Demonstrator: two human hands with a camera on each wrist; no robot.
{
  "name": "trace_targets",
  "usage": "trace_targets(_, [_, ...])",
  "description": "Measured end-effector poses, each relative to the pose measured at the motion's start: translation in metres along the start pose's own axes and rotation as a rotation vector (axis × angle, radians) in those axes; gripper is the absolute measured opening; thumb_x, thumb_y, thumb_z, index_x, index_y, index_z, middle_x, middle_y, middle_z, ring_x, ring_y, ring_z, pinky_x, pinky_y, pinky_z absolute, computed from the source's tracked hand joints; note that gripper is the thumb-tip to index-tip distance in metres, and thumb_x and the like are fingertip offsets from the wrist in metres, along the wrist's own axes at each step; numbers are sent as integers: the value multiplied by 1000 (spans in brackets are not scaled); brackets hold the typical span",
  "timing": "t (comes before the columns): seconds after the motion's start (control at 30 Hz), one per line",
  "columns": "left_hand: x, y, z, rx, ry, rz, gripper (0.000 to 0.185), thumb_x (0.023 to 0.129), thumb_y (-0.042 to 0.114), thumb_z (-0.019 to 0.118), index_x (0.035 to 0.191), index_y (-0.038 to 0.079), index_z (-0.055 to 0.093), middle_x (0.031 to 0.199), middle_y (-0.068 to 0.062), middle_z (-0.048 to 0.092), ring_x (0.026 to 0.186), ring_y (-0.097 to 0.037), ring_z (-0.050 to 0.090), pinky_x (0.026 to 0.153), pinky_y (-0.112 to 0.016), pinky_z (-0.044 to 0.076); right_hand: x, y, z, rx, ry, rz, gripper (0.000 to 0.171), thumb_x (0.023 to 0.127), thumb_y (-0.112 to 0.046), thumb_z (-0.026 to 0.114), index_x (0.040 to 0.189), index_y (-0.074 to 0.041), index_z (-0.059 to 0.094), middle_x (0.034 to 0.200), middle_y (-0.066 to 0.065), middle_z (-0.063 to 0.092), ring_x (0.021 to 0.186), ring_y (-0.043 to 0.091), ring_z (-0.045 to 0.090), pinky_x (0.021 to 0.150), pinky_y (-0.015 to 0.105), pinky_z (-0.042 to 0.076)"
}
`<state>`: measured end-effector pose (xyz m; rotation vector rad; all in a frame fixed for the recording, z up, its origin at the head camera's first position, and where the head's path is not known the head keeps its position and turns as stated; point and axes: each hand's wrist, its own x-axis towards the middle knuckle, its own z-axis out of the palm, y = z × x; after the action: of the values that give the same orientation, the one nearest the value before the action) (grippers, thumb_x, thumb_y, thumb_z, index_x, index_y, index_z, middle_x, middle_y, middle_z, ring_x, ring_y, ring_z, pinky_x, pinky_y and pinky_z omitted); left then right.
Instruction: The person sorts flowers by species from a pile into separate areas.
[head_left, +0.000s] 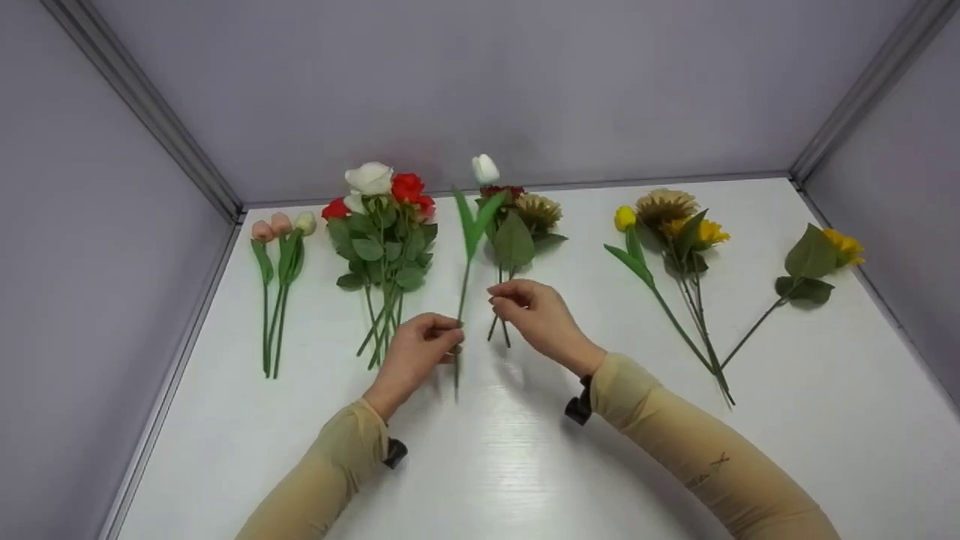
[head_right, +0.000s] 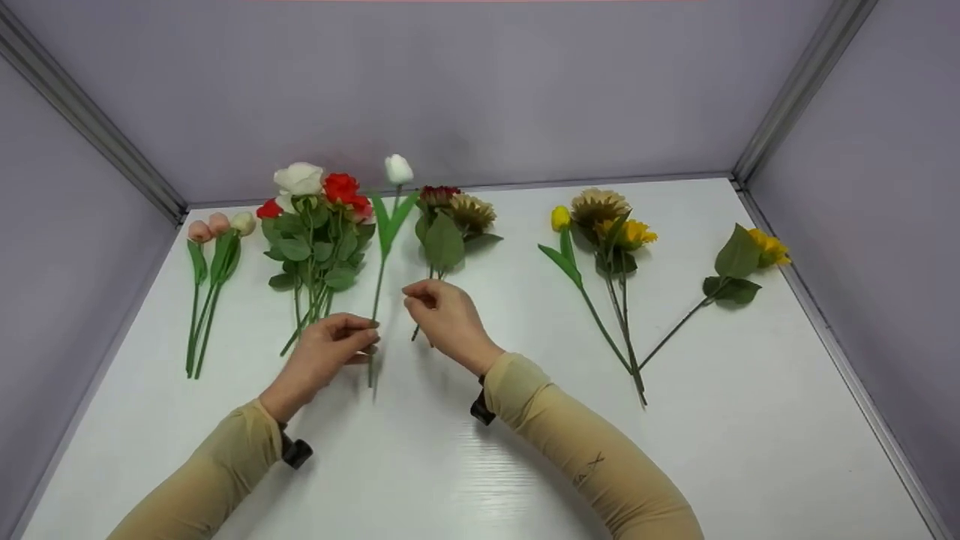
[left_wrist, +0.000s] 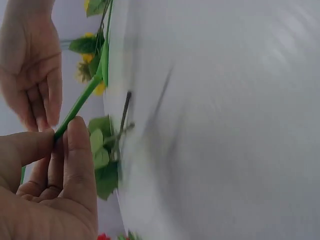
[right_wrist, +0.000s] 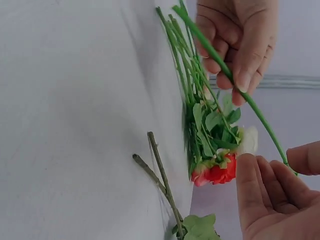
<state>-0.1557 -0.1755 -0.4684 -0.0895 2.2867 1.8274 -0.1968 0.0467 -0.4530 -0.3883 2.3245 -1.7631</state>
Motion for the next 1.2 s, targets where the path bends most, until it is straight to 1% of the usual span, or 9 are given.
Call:
trace_targets(0.13, [-3, -4, -55, 90, 95, -48, 28, 100, 15, 68, 122, -2, 68, 108, -14, 69, 97, -25, 68, 80, -34, 60, -6, -3, 18, -305, -94, -161, 32, 104, -28, 63, 133, -14, 67, 129, 1, 66, 116, 17, 63, 97, 34, 52])
trace_targets(0.33, [-5, -12, -138, 202, 207, -108, 37, 104, 17, 62, 132, -7, 61, 118, -22, 65, 99, -24, 67, 82, -28, 59, -9, -11, 48, -626, -238, -419, 52, 104, -39, 60, 148, -13, 54, 148, 4, 54, 141, 20, 45, 115, 37, 37])
trace_targets(0.43, [-7, -17, -172, 276, 266, -136, 40, 105, 18, 59, 135, -8, 59, 123, -25, 62, 96, -20, 67, 81, -27, 59, -10, -16, 64, -768, -314, -522, 62, 104, -45, 57, 155, -11, 45, 157, 9, 45, 150, 25, 33, 122, 37, 24])
trace_targets(0.53, [-6, -23, -196, 380, 328, -171, 40, 106, 19, 56, 135, -8, 60, 123, -26, 63, 89, -17, 67, 74, -25, 58, -10, -19, 80, -905, -365, -595, 72, 104, -54, 51, 160, -13, 35, 163, 11, 35, 154, 28, 22, 125, 37, 12])
trace_targets(0.63, [-2, -31, -212, 456, 380, -190, 39, 105, 17, 55, 133, -9, 62, 121, -28, 65, 84, -20, 68, 67, -23, 54, -12, -20, 94, -995, -396, -630, 77, 103, -61, 46, 163, -15, 28, 166, 10, 28, 156, 28, 15, 125, 38, 7])
trace_targets(0.73, [2, -37, -220, 499, 417, -204, 37, 103, 15, 55, 129, -10, 64, 119, -29, 66, 81, -21, 69, 64, -23, 52, -13, -20, 103, -1032, -421, -636, 79, 103, -63, 43, 164, -17, 25, 168, 9, 24, 156, 27, 11, 126, 38, 5])
trace_targets(0.9, [4, -45, -225, 586, 475, -215, 34, 101, 12, 56, 121, -12, 68, 111, -29, 69, 75, -24, 67, 65, -34, 53, -13, -18, 110, -1080, -435, -625, 81, 102, -64, 44, 165, -18, 21, 169, 9, 21, 157, 27, 9, 126, 40, 6])
trace_targets(1.07, [4, -53, -226, 627, 494, -220, 33, 99, 10, 54, 118, -13, 69, 110, -30, 69, 87, -37, 66, 74, -46, 54, -9, -15, 112, -1116, -450, -588, 82, 102, -64, 44, 166, -20, 18, 170, 8, 15, 157, 27, 6, 126, 41, 6])
trace_targets(1.2, [4, -58, -227, 635, 496, -212, 33, 99, 10, 53, 117, -13, 69, 111, -30, 69, 92, -40, 66, 76, -47, 54, -8, -11, 115, -1117, -467, -563, 81, 102, -65, 42, 166, -20, 17, 171, 7, 13, 157, 27, 4, 126, 40, 6])
